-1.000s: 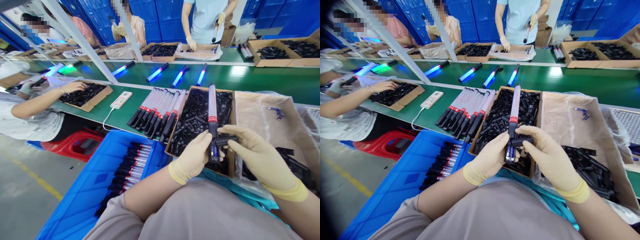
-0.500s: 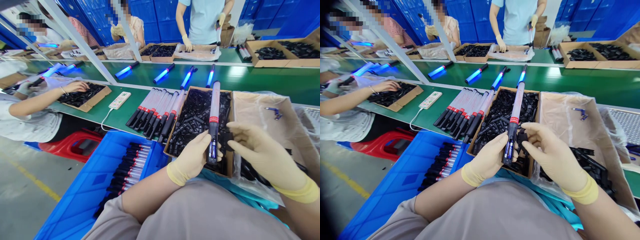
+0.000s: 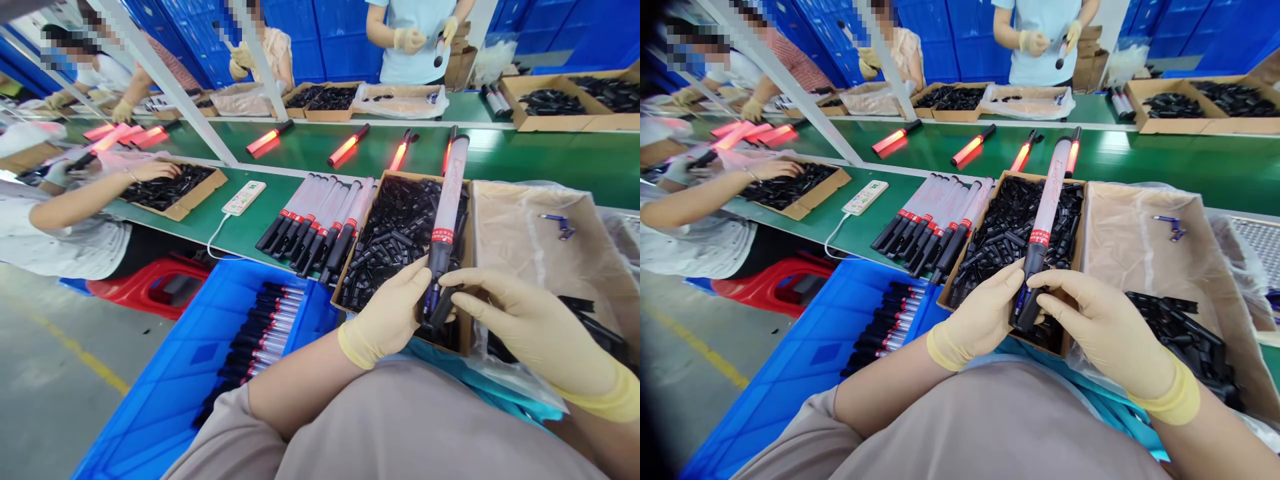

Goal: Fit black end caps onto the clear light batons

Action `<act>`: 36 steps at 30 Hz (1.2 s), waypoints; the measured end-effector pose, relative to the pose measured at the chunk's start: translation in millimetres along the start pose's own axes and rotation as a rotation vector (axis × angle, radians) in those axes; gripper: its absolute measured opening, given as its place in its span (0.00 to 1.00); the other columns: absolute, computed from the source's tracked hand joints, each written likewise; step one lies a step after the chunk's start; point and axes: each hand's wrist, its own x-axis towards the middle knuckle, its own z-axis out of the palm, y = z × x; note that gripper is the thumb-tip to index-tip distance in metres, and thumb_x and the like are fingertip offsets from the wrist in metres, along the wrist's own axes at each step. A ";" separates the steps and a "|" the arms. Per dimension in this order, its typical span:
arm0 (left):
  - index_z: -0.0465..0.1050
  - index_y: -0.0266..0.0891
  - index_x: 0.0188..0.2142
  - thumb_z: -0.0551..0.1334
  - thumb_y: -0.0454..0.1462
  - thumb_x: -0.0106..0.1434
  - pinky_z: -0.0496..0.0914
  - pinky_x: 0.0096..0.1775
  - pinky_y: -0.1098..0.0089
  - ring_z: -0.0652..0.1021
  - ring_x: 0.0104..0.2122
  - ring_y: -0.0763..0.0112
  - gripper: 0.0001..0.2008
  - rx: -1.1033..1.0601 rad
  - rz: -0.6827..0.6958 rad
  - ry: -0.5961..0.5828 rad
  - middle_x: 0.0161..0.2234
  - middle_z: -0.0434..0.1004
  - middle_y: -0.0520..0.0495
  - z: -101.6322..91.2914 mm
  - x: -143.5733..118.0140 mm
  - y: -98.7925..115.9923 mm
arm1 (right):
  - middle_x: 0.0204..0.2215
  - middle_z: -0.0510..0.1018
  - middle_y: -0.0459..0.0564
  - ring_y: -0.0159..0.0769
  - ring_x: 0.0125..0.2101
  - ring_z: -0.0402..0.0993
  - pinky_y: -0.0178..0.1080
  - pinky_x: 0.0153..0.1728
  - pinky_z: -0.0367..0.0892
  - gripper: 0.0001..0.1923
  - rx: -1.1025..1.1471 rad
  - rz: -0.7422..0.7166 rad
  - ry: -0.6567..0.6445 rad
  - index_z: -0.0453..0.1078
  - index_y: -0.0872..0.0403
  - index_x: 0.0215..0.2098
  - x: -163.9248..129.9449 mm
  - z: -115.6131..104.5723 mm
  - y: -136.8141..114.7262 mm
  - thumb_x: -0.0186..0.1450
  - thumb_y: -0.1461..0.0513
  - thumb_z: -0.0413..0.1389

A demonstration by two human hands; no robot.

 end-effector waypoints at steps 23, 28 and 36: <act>0.78 0.37 0.45 0.68 0.53 0.62 0.72 0.36 0.70 0.77 0.34 0.69 0.22 0.039 0.037 -0.014 0.36 0.77 0.45 1.7 0.9 1.1 | 0.50 0.70 0.59 0.46 0.48 0.73 0.48 0.50 0.72 0.30 -0.382 -0.201 0.231 0.62 0.51 0.68 -0.6 16.6 0.9 0.70 0.56 0.55; 0.73 0.36 0.39 0.74 0.45 0.58 0.73 0.36 0.70 0.76 0.30 0.72 0.18 0.071 0.089 0.075 0.32 0.74 0.50 -0.2 5.0 7.4 | 0.41 0.75 0.54 0.38 0.34 0.74 0.42 0.37 0.74 0.33 -0.169 0.017 0.268 0.60 0.53 0.66 0.6 22.2 3.2 0.68 0.48 0.56; 0.74 0.39 0.47 0.67 0.44 0.66 0.74 0.48 0.61 0.81 0.46 0.61 0.14 0.143 0.322 0.166 0.49 0.80 0.41 0.7 36.6 29.7 | 0.33 0.78 0.47 0.37 0.30 0.76 0.40 0.30 0.73 0.46 0.329 0.210 0.005 0.42 0.56 0.75 45.7 40.9 3.0 0.66 0.50 0.57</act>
